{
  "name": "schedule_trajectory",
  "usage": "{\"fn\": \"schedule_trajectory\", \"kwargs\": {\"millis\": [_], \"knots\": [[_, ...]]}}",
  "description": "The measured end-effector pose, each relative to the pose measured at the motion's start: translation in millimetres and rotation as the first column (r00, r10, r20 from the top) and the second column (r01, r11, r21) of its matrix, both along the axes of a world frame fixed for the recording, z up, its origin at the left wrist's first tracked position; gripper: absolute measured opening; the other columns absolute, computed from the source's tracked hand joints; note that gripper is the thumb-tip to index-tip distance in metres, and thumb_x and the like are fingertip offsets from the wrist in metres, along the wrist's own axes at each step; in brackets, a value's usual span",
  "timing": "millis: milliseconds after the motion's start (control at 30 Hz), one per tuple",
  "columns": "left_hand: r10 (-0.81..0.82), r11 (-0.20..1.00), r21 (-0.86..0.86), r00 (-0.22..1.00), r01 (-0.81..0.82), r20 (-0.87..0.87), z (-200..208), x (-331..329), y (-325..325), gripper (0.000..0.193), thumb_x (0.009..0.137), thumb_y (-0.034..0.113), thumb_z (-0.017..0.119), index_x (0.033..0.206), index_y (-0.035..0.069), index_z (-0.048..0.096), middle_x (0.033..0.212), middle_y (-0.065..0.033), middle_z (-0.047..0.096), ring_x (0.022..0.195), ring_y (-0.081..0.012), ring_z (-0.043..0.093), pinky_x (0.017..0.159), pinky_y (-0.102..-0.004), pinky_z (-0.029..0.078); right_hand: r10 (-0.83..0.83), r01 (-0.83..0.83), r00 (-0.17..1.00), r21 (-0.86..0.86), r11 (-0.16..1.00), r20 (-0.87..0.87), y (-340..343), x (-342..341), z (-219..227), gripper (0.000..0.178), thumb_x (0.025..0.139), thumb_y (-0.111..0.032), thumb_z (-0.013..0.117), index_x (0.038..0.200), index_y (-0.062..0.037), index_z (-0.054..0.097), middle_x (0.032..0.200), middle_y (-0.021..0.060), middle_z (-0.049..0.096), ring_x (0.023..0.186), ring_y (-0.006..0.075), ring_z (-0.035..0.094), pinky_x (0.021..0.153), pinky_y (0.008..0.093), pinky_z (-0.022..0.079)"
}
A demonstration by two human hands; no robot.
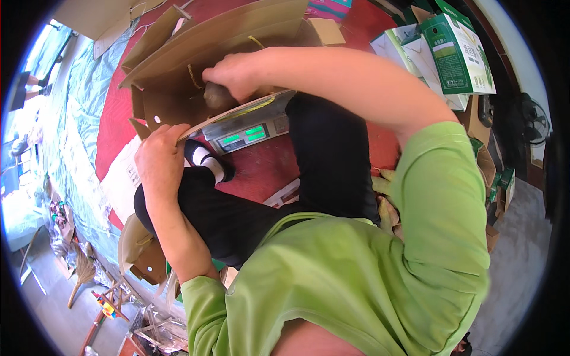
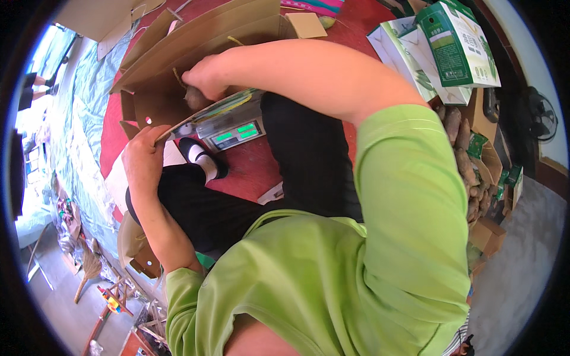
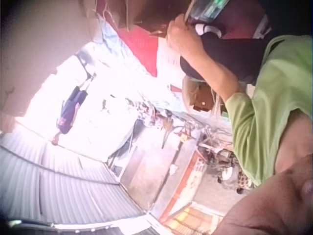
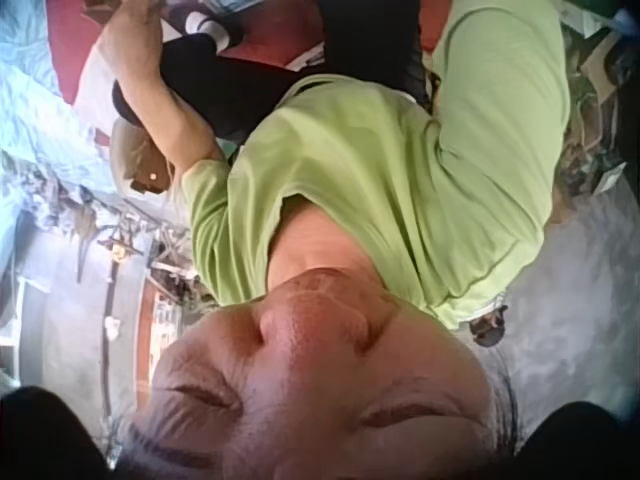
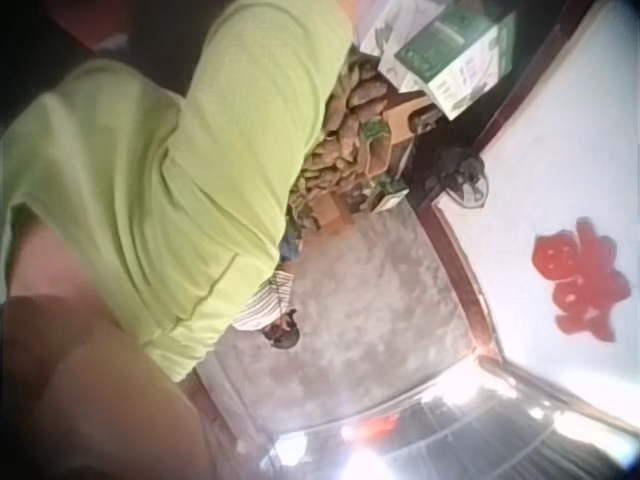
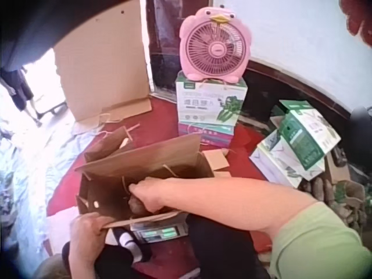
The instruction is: Packing and weighing root vegetables into boxes for shipment.
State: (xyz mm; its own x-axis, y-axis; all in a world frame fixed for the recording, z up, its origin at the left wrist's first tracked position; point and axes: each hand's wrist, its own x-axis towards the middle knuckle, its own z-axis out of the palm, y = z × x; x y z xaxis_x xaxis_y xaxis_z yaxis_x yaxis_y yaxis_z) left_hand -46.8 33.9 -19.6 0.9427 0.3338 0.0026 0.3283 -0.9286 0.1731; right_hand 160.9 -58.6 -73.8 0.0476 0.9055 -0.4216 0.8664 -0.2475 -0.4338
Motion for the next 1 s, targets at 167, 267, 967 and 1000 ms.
{"fn": "schedule_trajectory", "kwargs": {"millis": [167, 267, 967, 1000], "knots": [[-0.027, 0.998, -0.05, 1.0, 0.026, -0.014, 3, 3, -3, 0.019, 0.08, 0.007, 0.062, 0.097, 0.013, 0.07, 0.089, -0.0104, 0.066, 0.084, -0.032, 0.063, 0.071, -0.0387, 0.049, 0.016, -0.017, 0.995, -0.006, 1.0, -0.098, -3, -3, 1, 0.076, 0.062, -0.013, 0.079, 0.132, -0.0078, 0.048, 0.113, 0.0172, 0.063, 0.108, 0.0339, 0.058, 0.091, 0.0402, 0.047], [-0.051, 0.998, -0.024, 0.998, 0.052, 0.043, 1, 3, 0, 0.021, 0.079, 0.008, 0.062, 0.098, 0.014, 0.069, 0.086, -0.0087, 0.064, 0.084, -0.0311, 0.062, 0.071, -0.0409, 0.048, 0.043, -0.011, 0.988, 0.214, 0.977, -0.148, -24, 8, 20, 0.058, 0.07, -0.018, 0.072, 0.124, -0.0052, 0.056, 0.107, 0.0156, 0.064, 0.098, 0.0304, 0.061, 0.085, 0.0391, 0.049], [-0.02, 0.999, 0.025, 0.999, 0.02, 0.024, -15, 5, 12, 0.021, 0.086, 0.011, 0.064, 0.105, 0.003, 0.067, 0.094, -0.0144, 0.068, 0.084, -0.0304, 0.065, 0.076, -0.0358, 0.049, -0.945, 0.993, -0.003, -0.111, -0.041, 0.326, -539, -178, -244, 0.031, 0.075, -0.009, 0.063, 0.106, -0.0093, 0.064, 0.105, 0.0155, 0.064, 0.099, 0.0337, 0.061, 0.086, 0.043, 0.049], [-0.049, 0.999, 0.018, 0.999, 0.049, 0.021, -14, 5, 16, 0.021, 0.086, 0.011, 0.064, 0.106, 0.003, 0.067, 0.094, -0.0147, 0.068, 0.084, -0.0306, 0.065, 0.076, -0.0362, 0.049, -0.946, 0.993, -0.013, -0.108, -0.051, 0.325, -540, -188, -244, 0.031, 0.075, -0.009, 0.063, 0.106, -0.0093, 0.064, 0.105, 0.0155, 0.064, 0.099, 0.0337, 0.061, 0.086, 0.043, 0.049]]}}
